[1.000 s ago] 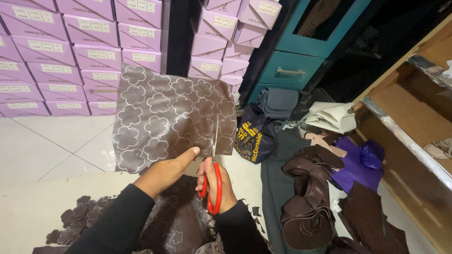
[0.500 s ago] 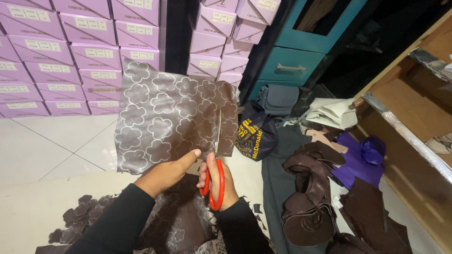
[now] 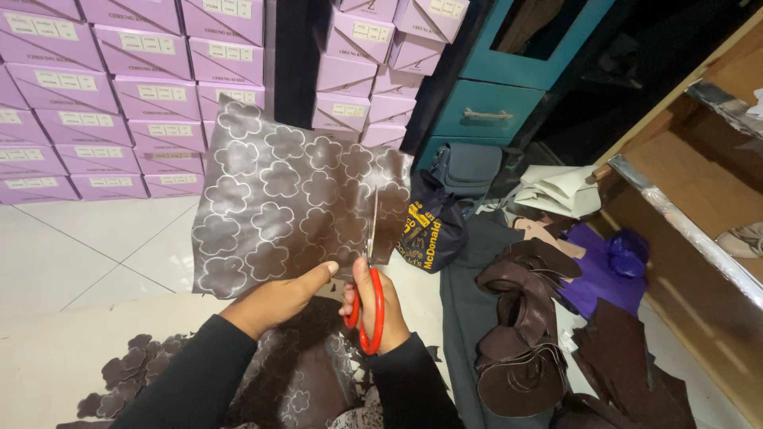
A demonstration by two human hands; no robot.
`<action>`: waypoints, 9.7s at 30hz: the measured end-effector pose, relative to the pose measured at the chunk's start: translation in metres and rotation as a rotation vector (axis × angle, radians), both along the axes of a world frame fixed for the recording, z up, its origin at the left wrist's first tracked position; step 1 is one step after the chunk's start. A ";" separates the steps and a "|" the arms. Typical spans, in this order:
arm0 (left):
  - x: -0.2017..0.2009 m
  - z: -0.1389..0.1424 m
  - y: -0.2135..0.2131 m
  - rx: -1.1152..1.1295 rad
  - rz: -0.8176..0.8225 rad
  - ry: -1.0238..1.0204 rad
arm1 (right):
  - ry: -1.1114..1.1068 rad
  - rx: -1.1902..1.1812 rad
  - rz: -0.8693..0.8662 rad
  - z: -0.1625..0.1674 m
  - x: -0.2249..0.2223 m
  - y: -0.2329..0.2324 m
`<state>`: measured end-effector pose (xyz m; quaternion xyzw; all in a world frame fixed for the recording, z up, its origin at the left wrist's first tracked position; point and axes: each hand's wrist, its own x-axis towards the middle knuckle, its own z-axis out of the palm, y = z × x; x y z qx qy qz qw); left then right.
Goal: The person uses red-handled scissors to cut small, patterned shapes from a brown fabric sheet. They repeatedly cut shapes, place them on the floor, and reposition the fabric to continue cutting.
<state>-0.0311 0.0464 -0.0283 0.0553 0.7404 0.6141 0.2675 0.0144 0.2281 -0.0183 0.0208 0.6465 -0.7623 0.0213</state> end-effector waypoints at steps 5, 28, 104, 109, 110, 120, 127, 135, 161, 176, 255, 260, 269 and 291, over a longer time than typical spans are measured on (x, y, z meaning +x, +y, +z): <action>-0.005 -0.012 0.002 -0.084 0.032 -0.016 | -0.014 0.023 -0.010 0.000 -0.001 0.003; -0.022 -0.018 -0.009 0.351 0.148 0.097 | 0.179 -0.020 0.149 0.004 0.003 0.022; 0.008 0.053 -0.030 0.310 0.505 0.535 | -0.041 0.312 0.219 -0.004 0.020 -0.030; 0.011 0.052 -0.029 0.304 0.408 0.517 | -0.036 0.318 0.213 -0.006 0.017 -0.028; 0.012 0.051 -0.028 0.297 0.393 0.503 | -0.030 0.323 0.206 -0.007 0.017 -0.028; 0.013 0.050 -0.020 0.367 0.478 0.500 | -0.044 0.277 0.188 -0.011 0.017 -0.025; 0.018 0.054 -0.017 0.385 0.417 0.437 | -0.065 0.301 0.171 -0.015 0.012 -0.018; 0.015 0.049 -0.008 0.384 0.458 0.458 | -0.078 0.306 0.099 -0.009 0.016 -0.024; 0.021 0.051 -0.007 0.278 0.521 0.383 | -0.038 0.308 0.145 -0.003 0.013 -0.011; 0.022 0.053 0.002 0.258 0.539 0.340 | -0.120 0.269 0.052 -0.001 0.015 -0.019; 0.017 0.048 -0.023 0.333 0.459 0.144 | 0.051 0.151 0.124 -0.013 0.004 -0.011; 0.019 0.046 -0.029 0.603 0.214 0.085 | 0.169 0.036 0.034 -0.006 0.006 -0.015; 0.013 0.038 -0.026 0.498 0.035 0.061 | 0.184 -0.349 0.044 0.023 0.005 0.000; 0.009 0.053 -0.041 0.317 0.395 0.270 | 0.015 0.286 -0.004 -0.011 -0.008 0.023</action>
